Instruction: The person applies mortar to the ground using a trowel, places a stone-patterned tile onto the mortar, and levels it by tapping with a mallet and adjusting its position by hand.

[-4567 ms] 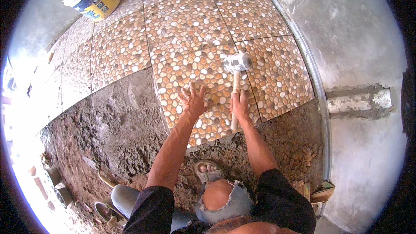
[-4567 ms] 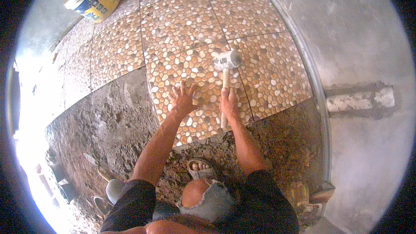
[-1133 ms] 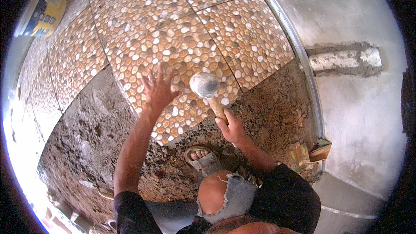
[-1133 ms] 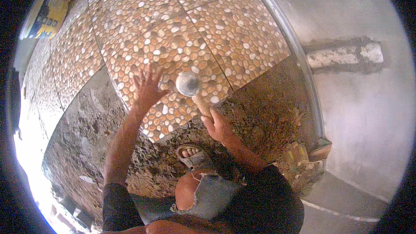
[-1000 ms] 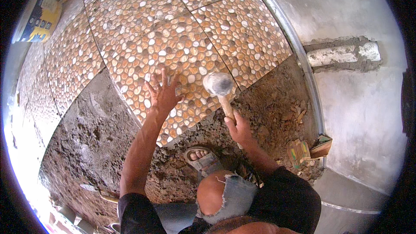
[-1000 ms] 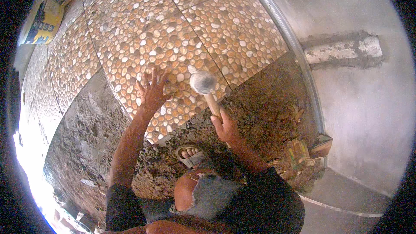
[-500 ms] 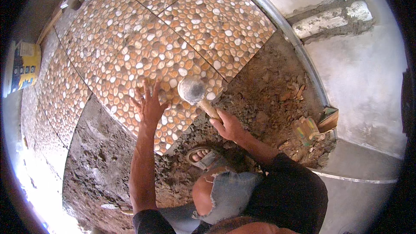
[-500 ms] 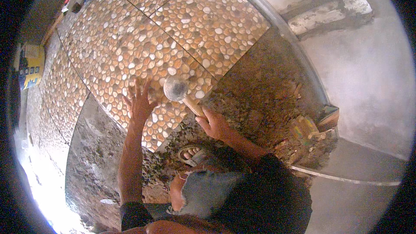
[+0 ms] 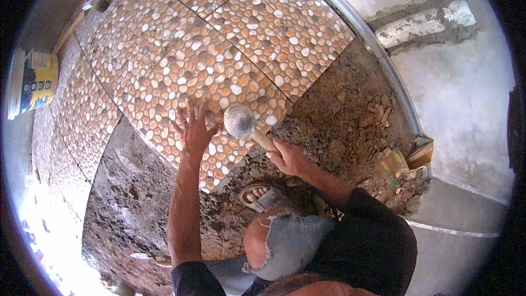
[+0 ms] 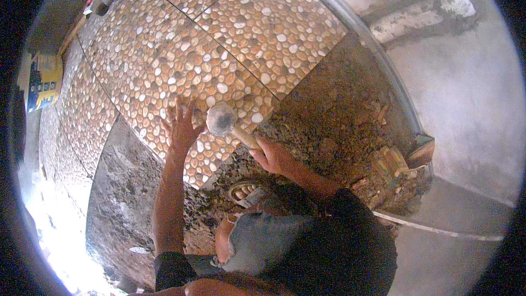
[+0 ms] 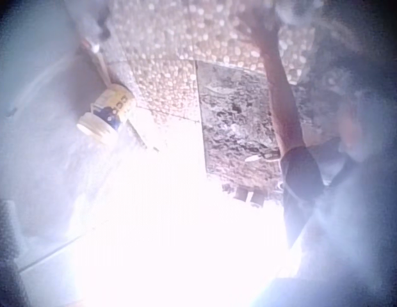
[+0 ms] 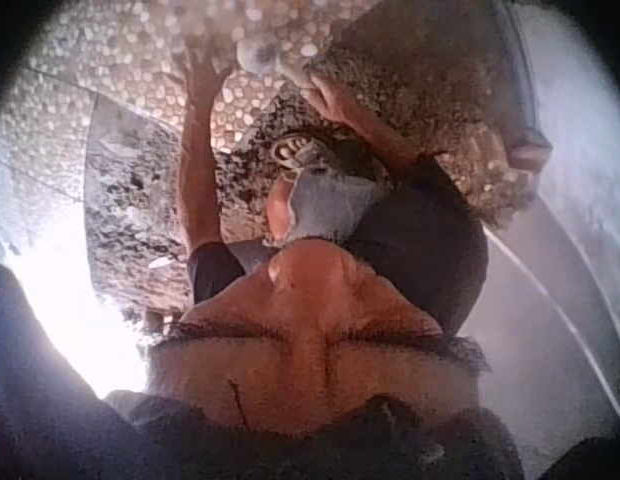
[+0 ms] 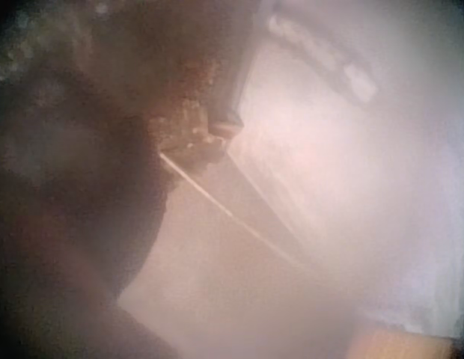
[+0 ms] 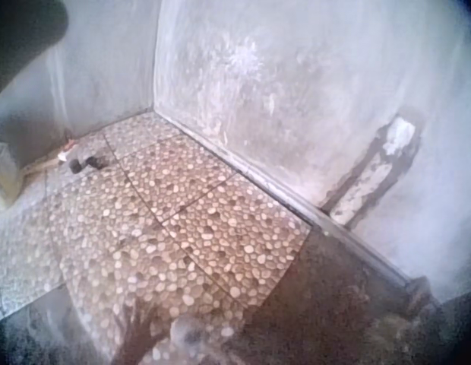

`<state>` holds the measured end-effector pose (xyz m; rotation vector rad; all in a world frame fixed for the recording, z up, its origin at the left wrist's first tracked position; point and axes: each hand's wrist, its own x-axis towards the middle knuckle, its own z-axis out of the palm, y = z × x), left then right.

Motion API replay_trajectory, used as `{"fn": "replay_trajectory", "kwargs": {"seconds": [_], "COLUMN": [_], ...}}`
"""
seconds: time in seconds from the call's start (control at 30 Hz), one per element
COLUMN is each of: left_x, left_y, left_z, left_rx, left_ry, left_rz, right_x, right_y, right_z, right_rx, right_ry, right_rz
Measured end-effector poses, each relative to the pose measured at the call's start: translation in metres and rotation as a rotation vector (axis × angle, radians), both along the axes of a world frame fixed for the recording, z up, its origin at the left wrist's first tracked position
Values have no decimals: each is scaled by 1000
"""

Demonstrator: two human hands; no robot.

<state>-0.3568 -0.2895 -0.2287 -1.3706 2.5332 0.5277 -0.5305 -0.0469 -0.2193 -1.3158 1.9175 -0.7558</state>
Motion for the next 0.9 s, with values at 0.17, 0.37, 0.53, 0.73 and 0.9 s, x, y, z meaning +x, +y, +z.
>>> {"fn": "replay_trajectory", "kwargs": {"seconds": [0.17,0.37,0.53,0.73,0.9], "left_x": [-4,5,14,67,83], "left_y": [0,-5,-9,-29,-33], "left_z": [-4,-16,3,-5,-9], "left_rx": [-5,6,46,-125,-131], "left_ry": [-7,-13,103,90,92], "left_rz": [5,38,64,115,175], "right_x": [-4,-7,3,23,37], "right_y": [-10,-56,-88,-95,-64], "right_z": [-2,-13,11,5,5], "right_rx": [16,-170,-75,-24,-107], "right_ry": [-2,101,1,81,75], "right_rz": [25,62,96,240,289]}}
